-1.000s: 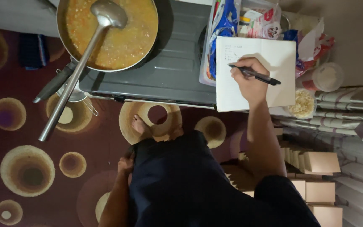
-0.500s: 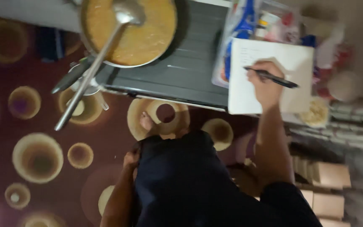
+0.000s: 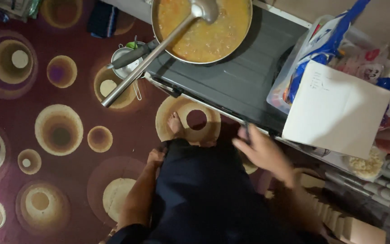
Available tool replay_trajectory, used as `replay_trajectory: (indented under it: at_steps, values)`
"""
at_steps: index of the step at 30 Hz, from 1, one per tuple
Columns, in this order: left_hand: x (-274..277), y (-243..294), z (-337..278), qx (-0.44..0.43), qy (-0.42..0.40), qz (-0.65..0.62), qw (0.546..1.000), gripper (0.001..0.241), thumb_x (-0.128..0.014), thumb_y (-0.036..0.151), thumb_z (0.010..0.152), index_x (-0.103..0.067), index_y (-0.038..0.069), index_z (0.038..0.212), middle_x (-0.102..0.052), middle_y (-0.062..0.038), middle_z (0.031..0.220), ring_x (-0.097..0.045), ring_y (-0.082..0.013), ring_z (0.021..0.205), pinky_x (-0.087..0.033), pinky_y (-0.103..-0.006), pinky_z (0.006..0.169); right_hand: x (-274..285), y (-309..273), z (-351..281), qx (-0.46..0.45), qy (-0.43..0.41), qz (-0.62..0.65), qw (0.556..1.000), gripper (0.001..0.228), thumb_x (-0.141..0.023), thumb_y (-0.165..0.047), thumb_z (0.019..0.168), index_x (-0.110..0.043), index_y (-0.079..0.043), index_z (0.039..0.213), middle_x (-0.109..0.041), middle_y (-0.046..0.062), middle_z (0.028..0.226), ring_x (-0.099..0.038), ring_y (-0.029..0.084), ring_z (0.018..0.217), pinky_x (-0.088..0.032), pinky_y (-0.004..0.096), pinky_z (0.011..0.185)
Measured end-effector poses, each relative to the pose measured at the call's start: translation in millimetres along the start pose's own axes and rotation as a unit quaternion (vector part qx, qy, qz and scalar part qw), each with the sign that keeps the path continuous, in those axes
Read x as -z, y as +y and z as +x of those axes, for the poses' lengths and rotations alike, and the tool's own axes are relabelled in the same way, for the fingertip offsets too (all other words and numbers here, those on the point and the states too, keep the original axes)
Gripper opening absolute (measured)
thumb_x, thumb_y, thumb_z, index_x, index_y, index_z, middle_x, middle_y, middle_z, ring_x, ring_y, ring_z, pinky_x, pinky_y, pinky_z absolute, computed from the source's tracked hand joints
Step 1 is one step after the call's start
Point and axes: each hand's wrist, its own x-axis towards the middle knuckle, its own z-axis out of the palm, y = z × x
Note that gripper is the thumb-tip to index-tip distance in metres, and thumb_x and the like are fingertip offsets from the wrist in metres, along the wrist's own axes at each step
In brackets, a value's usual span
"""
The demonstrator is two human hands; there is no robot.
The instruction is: Writing notes on a notepad and stirring a large pot of soup on a stove.
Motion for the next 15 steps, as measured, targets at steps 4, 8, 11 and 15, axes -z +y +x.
replay_trajectory:
  at_steps: [4, 8, 11, 15]
  values:
    - [-7, 2, 3, -0.017, -0.043, 0.016, 0.999, 0.055, -0.044, 0.016, 0.088, -0.059, 0.022, 0.141, -0.054, -0.031, 0.071, -0.052, -0.0449, 0.062, -0.029, -0.0482, 0.036, -67, 66, 66, -0.169, -0.01, -0.056, 0.984, 0.051, -0.063, -0.045, 0.099, -0.048, -0.007, 0.129, -0.072, 0.03, 0.111, -0.068, 0.051, 0.106, -0.053, 0.067, 0.087]
    - [-4, -6, 4, -0.016, -0.078, -0.013, 0.997, 0.057, -0.046, 0.026, 0.094, -0.05, 0.015, 0.149, -0.056, -0.037, 0.077, -0.057, -0.053, 0.068, -0.039, -0.0528, 0.039, -86, 114, 112, -0.24, 0.064, -0.151, 0.957, 0.059, -0.064, -0.046, 0.097, -0.042, -0.011, 0.139, -0.072, 0.025, 0.116, -0.072, 0.045, 0.105, -0.057, 0.06, 0.087]
    - [-10, -14, -3, -0.051, 0.248, 0.045, 0.966, 0.064, -0.028, 0.002, 0.085, -0.059, 0.008, 0.14, -0.043, -0.03, 0.06, -0.045, -0.0467, 0.051, -0.024, -0.0536, 0.034, -84, 132, 128, -0.249, 0.054, -0.146, 0.956, 0.062, -0.066, -0.049, 0.095, -0.04, -0.016, 0.141, -0.07, 0.023, 0.122, -0.07, 0.047, 0.108, -0.055, 0.064, 0.089]
    - [0, -13, -3, 0.041, 0.247, 0.15, 0.957, 0.058, -0.028, 0.016, 0.096, -0.046, 0.006, 0.15, -0.04, -0.026, 0.058, -0.041, -0.0394, 0.047, -0.025, -0.0476, 0.033, -79, 129, 128, -0.259, 0.036, -0.16, 0.952, 0.066, -0.066, -0.049, 0.095, -0.038, -0.014, 0.144, -0.066, 0.022, 0.132, -0.068, 0.048, 0.113, -0.053, 0.066, 0.092]
